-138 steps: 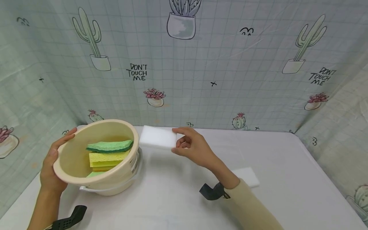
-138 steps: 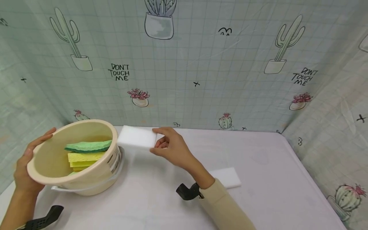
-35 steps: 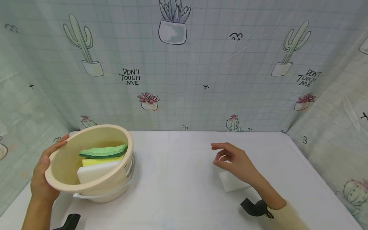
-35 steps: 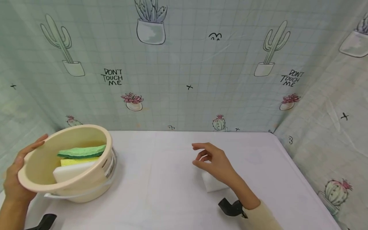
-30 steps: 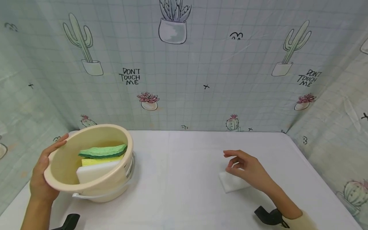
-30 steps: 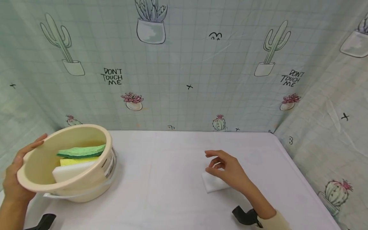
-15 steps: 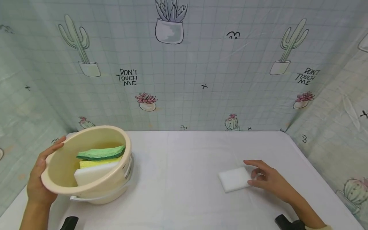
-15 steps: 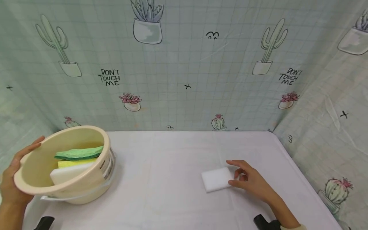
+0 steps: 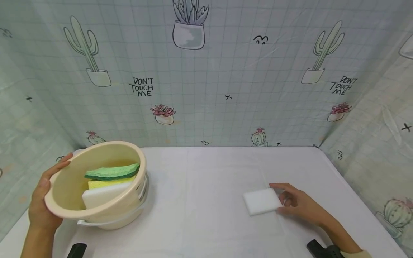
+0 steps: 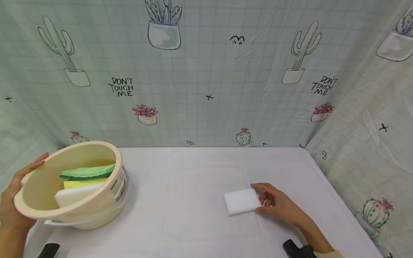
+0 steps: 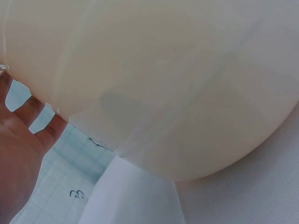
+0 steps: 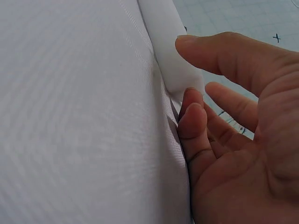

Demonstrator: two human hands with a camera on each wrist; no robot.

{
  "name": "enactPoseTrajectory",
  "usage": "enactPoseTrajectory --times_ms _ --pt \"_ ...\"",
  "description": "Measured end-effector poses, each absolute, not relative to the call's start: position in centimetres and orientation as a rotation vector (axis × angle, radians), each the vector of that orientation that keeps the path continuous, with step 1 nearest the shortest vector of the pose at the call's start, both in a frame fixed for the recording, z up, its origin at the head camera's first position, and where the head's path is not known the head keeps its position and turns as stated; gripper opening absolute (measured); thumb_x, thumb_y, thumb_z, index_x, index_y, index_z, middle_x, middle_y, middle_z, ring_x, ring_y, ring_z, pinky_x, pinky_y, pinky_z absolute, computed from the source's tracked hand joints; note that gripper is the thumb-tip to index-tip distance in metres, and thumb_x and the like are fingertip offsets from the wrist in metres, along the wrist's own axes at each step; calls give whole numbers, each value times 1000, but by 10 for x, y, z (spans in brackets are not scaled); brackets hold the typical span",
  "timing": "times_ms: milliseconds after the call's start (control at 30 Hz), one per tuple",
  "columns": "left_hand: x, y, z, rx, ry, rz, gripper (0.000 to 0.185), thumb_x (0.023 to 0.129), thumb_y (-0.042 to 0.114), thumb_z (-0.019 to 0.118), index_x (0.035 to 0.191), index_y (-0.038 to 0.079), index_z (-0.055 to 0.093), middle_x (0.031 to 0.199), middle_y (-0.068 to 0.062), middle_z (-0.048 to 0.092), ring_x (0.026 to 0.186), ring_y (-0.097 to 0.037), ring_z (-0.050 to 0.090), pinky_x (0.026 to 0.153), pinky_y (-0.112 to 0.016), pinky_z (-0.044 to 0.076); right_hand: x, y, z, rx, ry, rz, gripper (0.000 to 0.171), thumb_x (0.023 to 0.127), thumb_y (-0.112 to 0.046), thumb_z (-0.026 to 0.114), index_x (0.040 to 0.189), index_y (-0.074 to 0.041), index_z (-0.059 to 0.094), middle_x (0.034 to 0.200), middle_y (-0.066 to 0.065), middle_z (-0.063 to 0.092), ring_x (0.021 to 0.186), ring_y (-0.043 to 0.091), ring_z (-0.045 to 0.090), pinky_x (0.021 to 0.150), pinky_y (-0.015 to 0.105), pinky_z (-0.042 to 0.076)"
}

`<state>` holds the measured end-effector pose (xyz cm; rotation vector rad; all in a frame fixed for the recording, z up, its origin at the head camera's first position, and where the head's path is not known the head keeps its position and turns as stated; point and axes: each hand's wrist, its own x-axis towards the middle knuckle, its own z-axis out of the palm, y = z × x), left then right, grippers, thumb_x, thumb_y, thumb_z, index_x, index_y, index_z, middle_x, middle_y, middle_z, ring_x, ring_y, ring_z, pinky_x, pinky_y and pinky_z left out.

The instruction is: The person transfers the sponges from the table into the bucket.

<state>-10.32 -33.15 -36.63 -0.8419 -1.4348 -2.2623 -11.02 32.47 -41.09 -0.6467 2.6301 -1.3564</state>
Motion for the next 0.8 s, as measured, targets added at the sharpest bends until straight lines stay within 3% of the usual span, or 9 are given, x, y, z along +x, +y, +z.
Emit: enactPoseTrajectory --times_ms 200,400,633,800 --pt "-103 -331 -365 -820 -1446 -2265 58 95 9 3 140 -11 34 154 -16 23 142 -23 13 107 -25 25 -109 322 -410 -663 2640 -1348 60 81 -17 78 134 -9 51 90 7 55 73 15 53 61 26 44" --pt "-102 -332 -364 -836 -1439 -2272 58 95 9 2 141 -10 34 154 -15 22 143 -23 12 107 -25 24 -109 320 -407 -603 2574 -1393 59 82 -14 76 134 -4 50 101 13 54 86 15 56 71 23 46" --pt "-102 -331 -363 -797 -1480 -2238 57 96 11 4 141 -8 35 154 -15 23 142 -24 13 107 -24 26 -110 314 -400 -519 2568 -1484 62 80 -17 78 135 -9 52 119 13 52 92 16 59 74 23 49" --pt "-100 -331 -364 -786 -1498 -2230 58 96 10 3 141 -8 35 154 -14 23 142 -23 14 106 -24 28 -113 306 -394 -486 2560 -1513 60 80 -19 79 133 -11 53 119 13 52 93 17 59 76 23 49"
